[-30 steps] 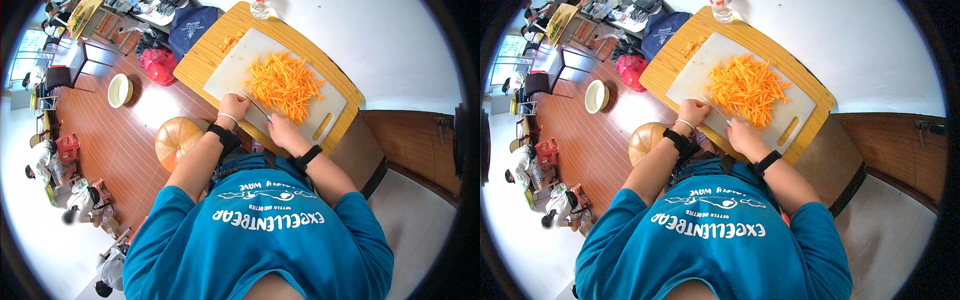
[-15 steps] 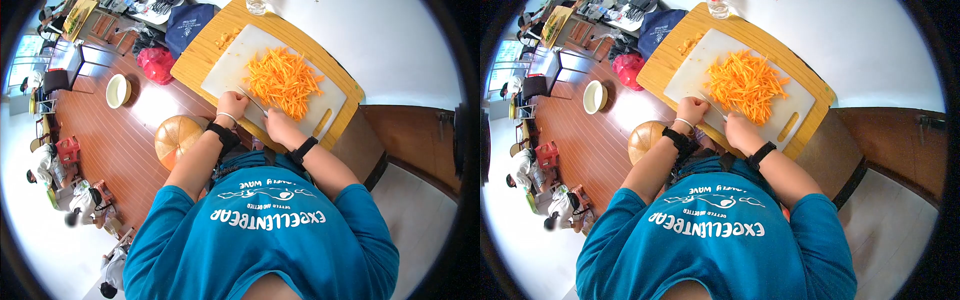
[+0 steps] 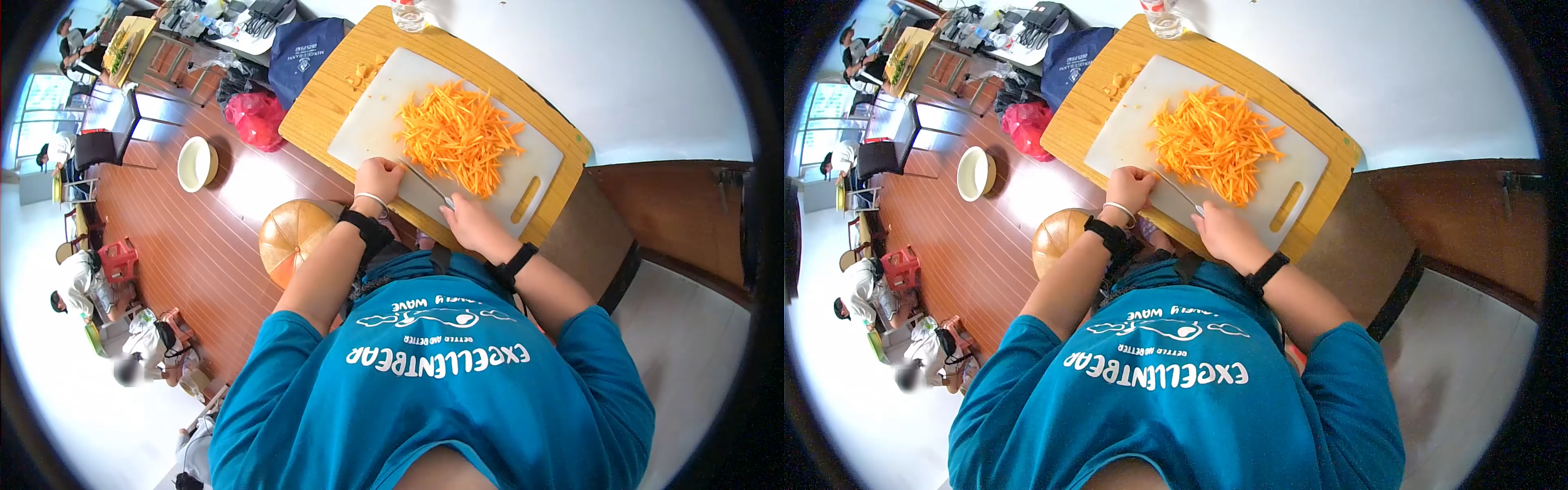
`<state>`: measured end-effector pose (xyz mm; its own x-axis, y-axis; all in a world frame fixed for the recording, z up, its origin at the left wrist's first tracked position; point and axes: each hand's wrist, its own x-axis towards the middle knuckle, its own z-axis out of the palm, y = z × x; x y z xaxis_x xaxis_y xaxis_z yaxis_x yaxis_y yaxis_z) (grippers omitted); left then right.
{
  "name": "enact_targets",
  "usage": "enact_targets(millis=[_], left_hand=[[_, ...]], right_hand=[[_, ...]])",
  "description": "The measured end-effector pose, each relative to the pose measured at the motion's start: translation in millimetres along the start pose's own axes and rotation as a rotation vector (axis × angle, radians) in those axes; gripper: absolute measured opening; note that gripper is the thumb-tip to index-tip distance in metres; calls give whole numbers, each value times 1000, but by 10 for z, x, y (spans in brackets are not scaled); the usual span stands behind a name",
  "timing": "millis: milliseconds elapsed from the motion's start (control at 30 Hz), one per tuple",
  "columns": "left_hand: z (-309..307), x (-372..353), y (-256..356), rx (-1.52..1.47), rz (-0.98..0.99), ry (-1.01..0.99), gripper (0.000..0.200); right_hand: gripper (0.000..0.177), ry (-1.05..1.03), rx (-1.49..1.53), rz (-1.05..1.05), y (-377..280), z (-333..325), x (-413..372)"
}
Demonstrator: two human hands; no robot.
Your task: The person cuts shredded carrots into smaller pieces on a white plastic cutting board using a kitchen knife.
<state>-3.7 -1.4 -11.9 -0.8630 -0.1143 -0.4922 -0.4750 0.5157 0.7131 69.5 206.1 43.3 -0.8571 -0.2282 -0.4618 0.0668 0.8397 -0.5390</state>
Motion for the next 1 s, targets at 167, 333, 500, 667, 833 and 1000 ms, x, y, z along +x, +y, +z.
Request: enact_targets(millis=[167, 333, 500, 667, 833, 1000], left_hand=[[-13, -43, 50, -1, -4, 8, 22], [4, -38, 32, -43, -8, -11, 21], [10, -15, -1, -38, 22, -6, 21], [-14, -22, 37, -48, -23, -31, 22], [19, -2, -34, -23, 30, 12, 21], [-26, -71, 76, -25, -12, -12, 21]], right_hand=[[31, 5, -34, -58, -69, 23, 137], [29, -28, -95, 20, -150, 11, 130], [28, -31, -76, 45, -207, 0, 139], [31, -24, -87, 1, -168, 88, 251], [29, -36, -37, 29, 109, 151, 74], [33, -129, -75, 95, 101, -102, -224]])
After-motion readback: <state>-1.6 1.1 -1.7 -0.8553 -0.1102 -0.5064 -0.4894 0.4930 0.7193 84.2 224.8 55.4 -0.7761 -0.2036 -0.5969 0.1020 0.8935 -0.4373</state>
